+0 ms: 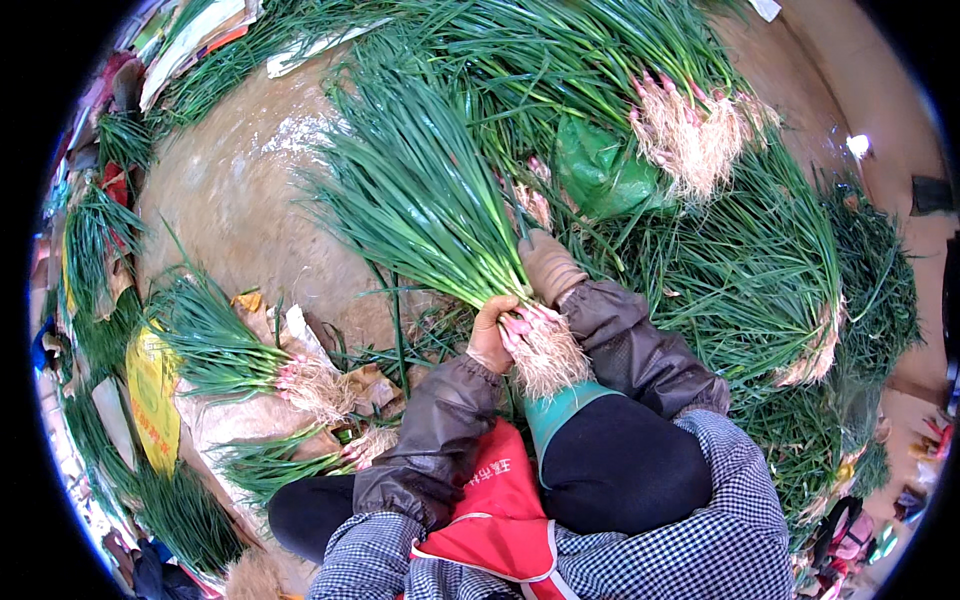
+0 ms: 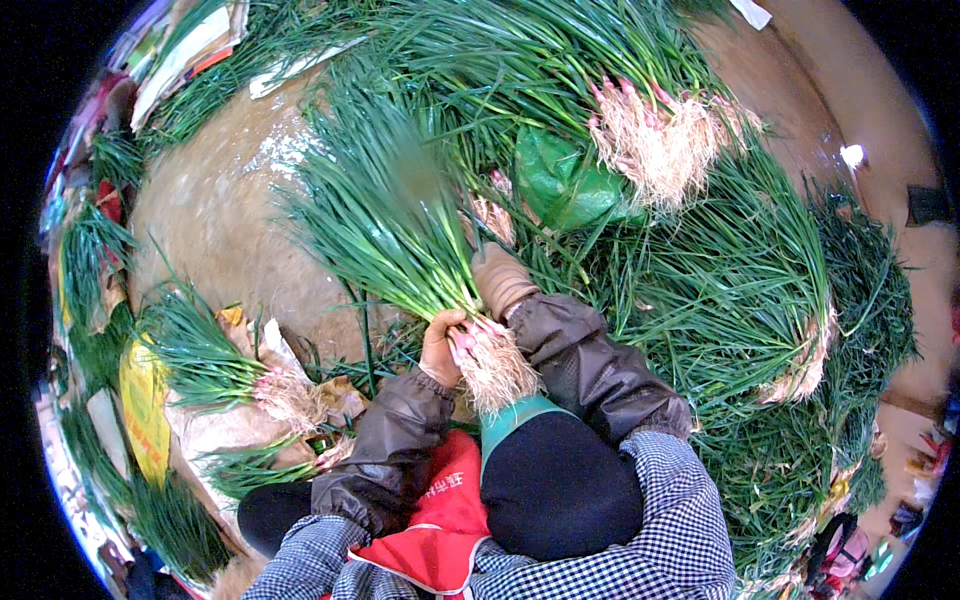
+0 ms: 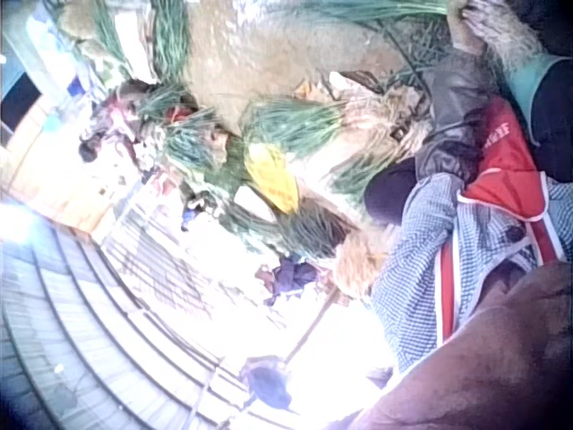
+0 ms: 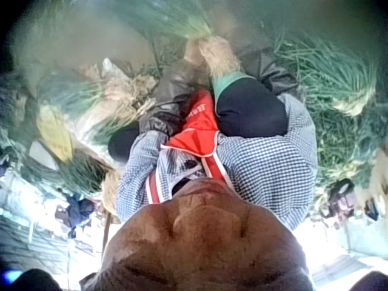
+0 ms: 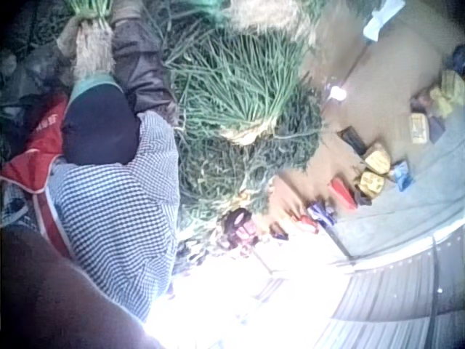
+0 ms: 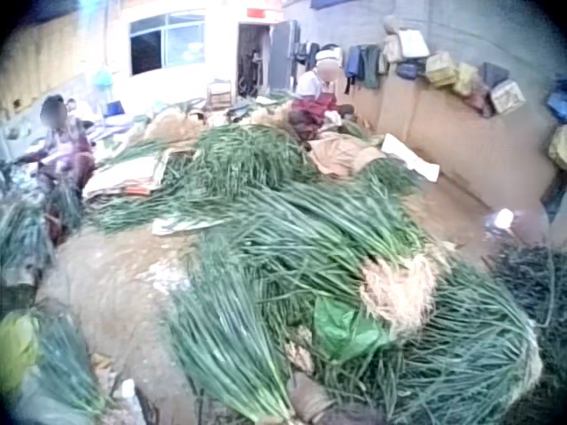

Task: The person is sorting and bundling green onions by hand, removing damaged leaves and grouping them into bunches on the floor.

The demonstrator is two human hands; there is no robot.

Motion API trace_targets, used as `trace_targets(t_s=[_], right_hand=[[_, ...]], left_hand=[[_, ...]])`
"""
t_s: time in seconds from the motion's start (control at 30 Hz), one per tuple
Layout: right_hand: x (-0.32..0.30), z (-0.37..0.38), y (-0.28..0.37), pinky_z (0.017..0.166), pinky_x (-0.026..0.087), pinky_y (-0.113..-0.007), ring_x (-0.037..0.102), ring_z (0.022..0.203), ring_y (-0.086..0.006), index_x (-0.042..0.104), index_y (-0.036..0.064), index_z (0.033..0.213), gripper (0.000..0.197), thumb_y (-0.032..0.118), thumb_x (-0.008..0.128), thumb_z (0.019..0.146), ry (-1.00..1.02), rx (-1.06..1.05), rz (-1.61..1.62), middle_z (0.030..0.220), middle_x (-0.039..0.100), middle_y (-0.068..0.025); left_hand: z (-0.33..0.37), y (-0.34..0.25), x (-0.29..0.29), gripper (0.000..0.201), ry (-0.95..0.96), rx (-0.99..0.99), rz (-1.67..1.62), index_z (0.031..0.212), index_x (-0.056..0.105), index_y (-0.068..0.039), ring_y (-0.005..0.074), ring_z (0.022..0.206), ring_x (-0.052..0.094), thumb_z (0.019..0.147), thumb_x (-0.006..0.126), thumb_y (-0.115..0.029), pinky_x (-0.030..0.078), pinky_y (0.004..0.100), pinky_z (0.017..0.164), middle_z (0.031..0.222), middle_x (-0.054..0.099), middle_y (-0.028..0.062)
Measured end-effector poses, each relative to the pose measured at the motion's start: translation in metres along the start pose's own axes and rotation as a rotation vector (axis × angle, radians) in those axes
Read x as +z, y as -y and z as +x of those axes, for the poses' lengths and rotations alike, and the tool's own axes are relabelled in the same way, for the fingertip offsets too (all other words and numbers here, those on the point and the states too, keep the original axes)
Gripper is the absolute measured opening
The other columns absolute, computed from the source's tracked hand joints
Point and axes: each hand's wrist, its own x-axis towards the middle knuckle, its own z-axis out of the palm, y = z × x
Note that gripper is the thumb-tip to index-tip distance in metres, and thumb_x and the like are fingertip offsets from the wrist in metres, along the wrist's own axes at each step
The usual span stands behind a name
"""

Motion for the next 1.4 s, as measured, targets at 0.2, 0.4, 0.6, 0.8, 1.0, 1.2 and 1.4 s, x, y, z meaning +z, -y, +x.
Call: trace_targets(t_s=[0.2, 0.4, 0.6, 0.8, 1.0, 1.2, 1.4], right_hand=[[0.001, 0.015, -0.020, 0.055, 0.048, -0.048, 0.065, 0.066, -0.0341, 0.051, 0.0027, 0.084, 0.020, 0.018, 0.041, 0.091, -0.070, 0.059, -0.300, 0.071, 0.063, -0.0214], [-0.058, -0.019, -0.029, 0.071, 0.050, -0.043, 0.063, 0.085, -0.0299, 0.063, 0.0028, 0.087, 0.035, 0.036, 0.051, 0.088, -0.019, 0.032, -0.711, 0.088, 0.064, -0.0166], [-0.036, -0.003, 0.025, 0.080, 0.046, -0.040, 0.058, 0.093, -0.0334, 0.062, 0.0066, 0.101, 0.035, 0.035, 0.062, 0.081, -0.293, -0.407, -0.273, 0.097, 0.061, -0.0163], [-0.039, -0.036, 0.024, 0.070, 0.048, -0.031, 0.059, 0.081, -0.0191, 0.059, 0.0013, 0.099, 0.019, 0.015, 0.058, 0.086, -0.007, -0.367, 0.736, 0.091, 0.059, -0.0087], [-0.146, -0.079, -0.028, 0.071, 0.050, -0.031, 0.059, 0.087, -0.0217, 0.057, 0.0026, 0.110, 0.029, 0.022, 0.051, 0.089, -0.180, -0.287, 0.573, 0.106, 0.055, -0.0124], [-0.202, -0.094, -0.016, 0.100, 0.036, -0.036, 0.043, 0.124, -0.0257, 0.042, 0.0009, 0.132, 0.063, 0.044, 0.054, 0.087, -0.030, -0.384, 0.184, 0.135, 0.045, -0.0134], [-0.214, -0.186, 0.170, 0.095, 0.041, -0.037, 0.049, 0.114, -0.0256, 0.044, -0.0003, 0.129, 0.047, 0.025, 0.050, 0.090, 0.072, -1.519, -0.189, 0.126, 0.050, -0.0168]], left_hand=[[0.006, 0.010, 0.005, 0.030, -0.196, -0.001, 0.048, 0.065, 0.056, 0.003, 0.0354, 0.085, 0.061, 0.078, 0.051, -0.023, 0.049, 0.0415, 0.084, 0.080, 0.063, 0.0241], [0.004, 0.002, -0.005, 0.030, -0.082, -0.003, 0.203, 0.079, 0.059, 0.005, 0.0249, 0.075, 0.057, 0.081, 0.049, -0.023, 0.045, 0.0333, 0.074, 0.084, 0.062, 0.0183], [-0.001, 0.005, 0.041, 0.031, -0.154, -0.041, 0.363, 0.079, 0.060, 0.005, 0.0008, 0.037, 0.032, 0.085, 0.045, -0.022, 0.021, 0.0143, 0.031, 0.057, 0.054, 0.0000], [0.003, 0.002, -0.005, 0.033, -0.036, -0.047, 0.226, 0.081, 0.062, 0.007, 0.0141, 0.047, 0.055, 0.080, 0.051, -0.025, 0.045, 0.0227, 0.043, 0.068, 0.064, 0.0138], [-0.023, -0.006, 0.027, 0.057, 0.208, -0.016, -0.133, 0.110, 0.051, 0.014, 0.0374, 0.097, 0.059, 0.079, 0.047, -0.033, 0.043, 0.0461, 0.094, 0.104, 0.060, 0.0291], [-0.048, -0.031, 0.098, 0.060, 0.554, 0.183, -0.084, 0.129, 0.044, 0.000, 0.0325, 0.105, 0.056, 0.083, 0.042, -0.038, 0.041, 0.0483, 0.096, 0.116, 0.056, 0.0201], [-0.105, -0.092, 0.201, 0.039, 0.640, 0.493, -0.180, 0.105, 0.049, -0.002, 0.0255, 0.092, 0.051, 0.082, 0.042, -0.032, 0.039, 0.0402, 0.086, 0.101, 0.054, 0.0113]])
